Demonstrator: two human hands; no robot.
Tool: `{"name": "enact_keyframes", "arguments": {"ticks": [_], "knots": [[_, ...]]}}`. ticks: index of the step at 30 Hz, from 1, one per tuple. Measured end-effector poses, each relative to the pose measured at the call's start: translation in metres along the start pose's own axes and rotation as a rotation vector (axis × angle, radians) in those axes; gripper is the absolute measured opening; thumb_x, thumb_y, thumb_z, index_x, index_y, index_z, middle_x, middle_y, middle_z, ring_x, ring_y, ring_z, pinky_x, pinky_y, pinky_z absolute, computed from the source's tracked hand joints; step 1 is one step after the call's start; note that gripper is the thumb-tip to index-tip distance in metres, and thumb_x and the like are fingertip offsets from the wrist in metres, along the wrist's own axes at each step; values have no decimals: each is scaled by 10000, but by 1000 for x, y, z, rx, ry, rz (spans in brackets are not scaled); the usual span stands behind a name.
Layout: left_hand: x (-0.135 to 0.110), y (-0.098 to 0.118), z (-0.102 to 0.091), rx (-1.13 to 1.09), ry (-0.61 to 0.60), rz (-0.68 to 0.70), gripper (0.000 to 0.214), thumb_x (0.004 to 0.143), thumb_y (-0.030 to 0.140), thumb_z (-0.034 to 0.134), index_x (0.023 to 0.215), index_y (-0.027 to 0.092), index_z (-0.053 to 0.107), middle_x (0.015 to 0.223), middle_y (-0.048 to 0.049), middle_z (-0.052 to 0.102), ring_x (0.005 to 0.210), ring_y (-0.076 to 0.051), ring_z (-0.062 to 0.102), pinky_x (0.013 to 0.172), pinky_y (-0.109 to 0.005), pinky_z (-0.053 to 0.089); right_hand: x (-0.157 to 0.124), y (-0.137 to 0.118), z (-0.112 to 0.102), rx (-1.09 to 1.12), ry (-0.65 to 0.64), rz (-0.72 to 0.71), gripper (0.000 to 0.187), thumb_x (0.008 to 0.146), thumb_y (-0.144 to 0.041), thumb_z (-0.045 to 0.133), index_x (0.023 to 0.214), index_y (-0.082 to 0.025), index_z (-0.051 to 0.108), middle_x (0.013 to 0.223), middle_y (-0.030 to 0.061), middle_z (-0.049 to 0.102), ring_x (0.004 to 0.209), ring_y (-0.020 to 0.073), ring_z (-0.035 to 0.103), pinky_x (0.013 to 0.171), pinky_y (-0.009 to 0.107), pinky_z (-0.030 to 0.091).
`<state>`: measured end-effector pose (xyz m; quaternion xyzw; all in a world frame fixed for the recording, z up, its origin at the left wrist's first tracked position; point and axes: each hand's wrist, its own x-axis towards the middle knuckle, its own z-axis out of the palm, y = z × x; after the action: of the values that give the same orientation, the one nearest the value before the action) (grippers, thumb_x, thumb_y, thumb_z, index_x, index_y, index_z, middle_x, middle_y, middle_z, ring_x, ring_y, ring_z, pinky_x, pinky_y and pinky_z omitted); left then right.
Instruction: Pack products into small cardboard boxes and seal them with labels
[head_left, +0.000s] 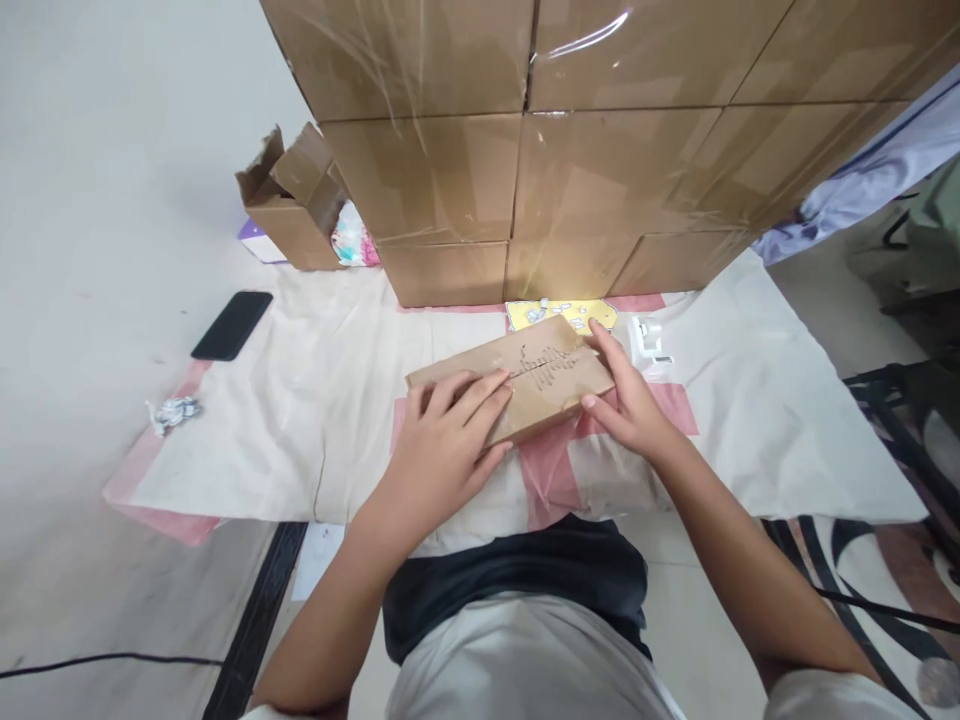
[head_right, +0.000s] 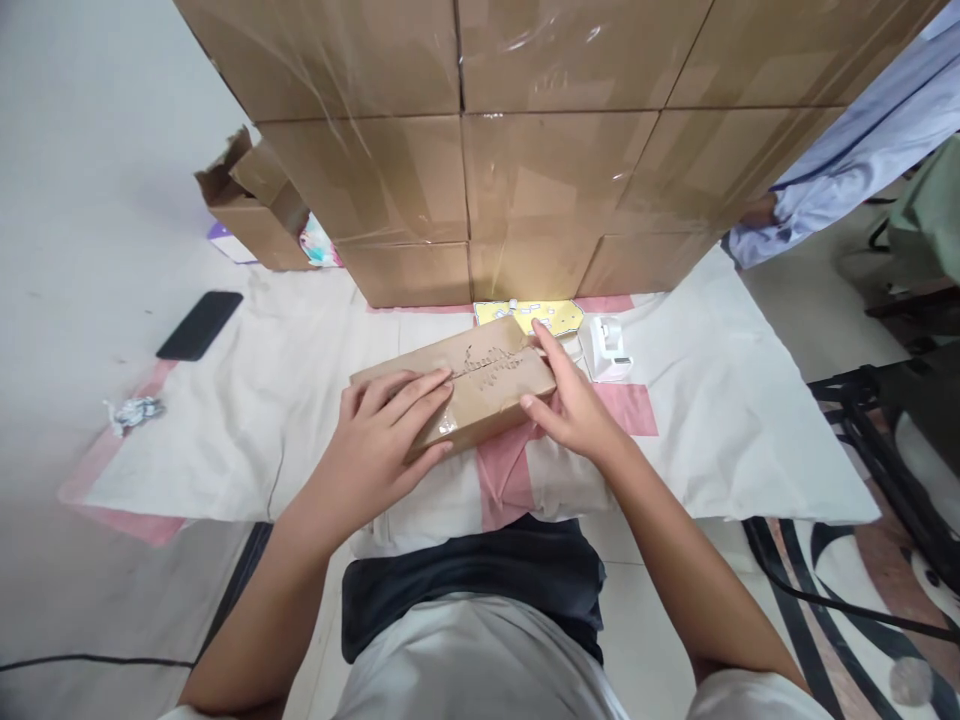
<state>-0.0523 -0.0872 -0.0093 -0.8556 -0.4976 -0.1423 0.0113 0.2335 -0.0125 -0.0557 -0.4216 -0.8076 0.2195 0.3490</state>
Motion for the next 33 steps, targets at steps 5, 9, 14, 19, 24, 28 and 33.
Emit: {"name": "enact_keyframes", "arguments": {"ticks": [5, 9, 14, 19, 24, 28, 33], "knots": [[1, -4, 0, 24, 6, 2, 461, 1004, 384, 557, 1431, 208, 563, 1575, -102, 518, 1398, -307, 507, 1061, -473, 396, -2, -6, 17, 62, -39, 38, 835, 998, -579, 517, 1663, -245, 139, 1645, 176, 356, 1496, 362, 396, 1192, 561, 389], [1, -9, 0, 88, 42, -22, 512, 1013, 356, 536, 1490, 172, 493, 1558, -123, 530, 1414, -313, 517, 1095, -478, 378, -2, -24, 27, 56, -51, 28, 791, 1006, -535, 538, 1647, -217, 203, 1638, 188, 370, 1509, 357, 382, 1203, 558, 389], [-5, -19, 5, 126, 97, -4, 569, 1019, 392, 551, 1536, 181, 442, 1513, -103, 578, 1384, -301, 559, 1092, -453, 385, 9, -7, 19, 138, -34, 54, 653, 1055, -529, 418, 1608, -195, 322, 1497, 173, 565, 1314, 303, 600, 1039, 470, 532], [-13, -26, 7, 170, 56, 38, 638, 1013, 366, 572, 1589, 177, 373, 1538, -89, 548, 1393, -304, 551, 1113, -469, 373, 66, 47, -10, -187, 73, 352, 307, 1007, -282, 488, 1137, -164, 740, 1127, 106, 768, 994, 250, 713, 885, 367, 540], [-9, -28, 6, 189, 52, 47, 683, 1010, 389, 574, 1612, 173, 335, 1546, -93, 538, 1382, -309, 561, 1118, -469, 373, 123, 85, -5, -614, -236, 493, 340, 941, -120, 503, 1157, -125, 765, 1244, 183, 719, 1135, 310, 664, 887, 372, 490], [-8, -28, 6, 189, 61, 46, 684, 1008, 389, 568, 1617, 185, 332, 1526, -88, 561, 1368, -304, 572, 1122, -459, 366, 139, 95, 10, -734, -367, 495, 400, 927, -75, 495, 1202, -177, 767, 1209, 176, 724, 1104, 306, 675, 835, 361, 471], [-9, -27, 5, 184, 44, 37, 675, 1005, 362, 561, 1614, 174, 341, 1524, -88, 562, 1367, -303, 570, 1129, -463, 359, 137, 104, 18, -728, -296, 461, 400, 938, -95, 478, 1225, -183, 743, 1169, 165, 740, 1027, 284, 689, 784, 358, 458]]}}
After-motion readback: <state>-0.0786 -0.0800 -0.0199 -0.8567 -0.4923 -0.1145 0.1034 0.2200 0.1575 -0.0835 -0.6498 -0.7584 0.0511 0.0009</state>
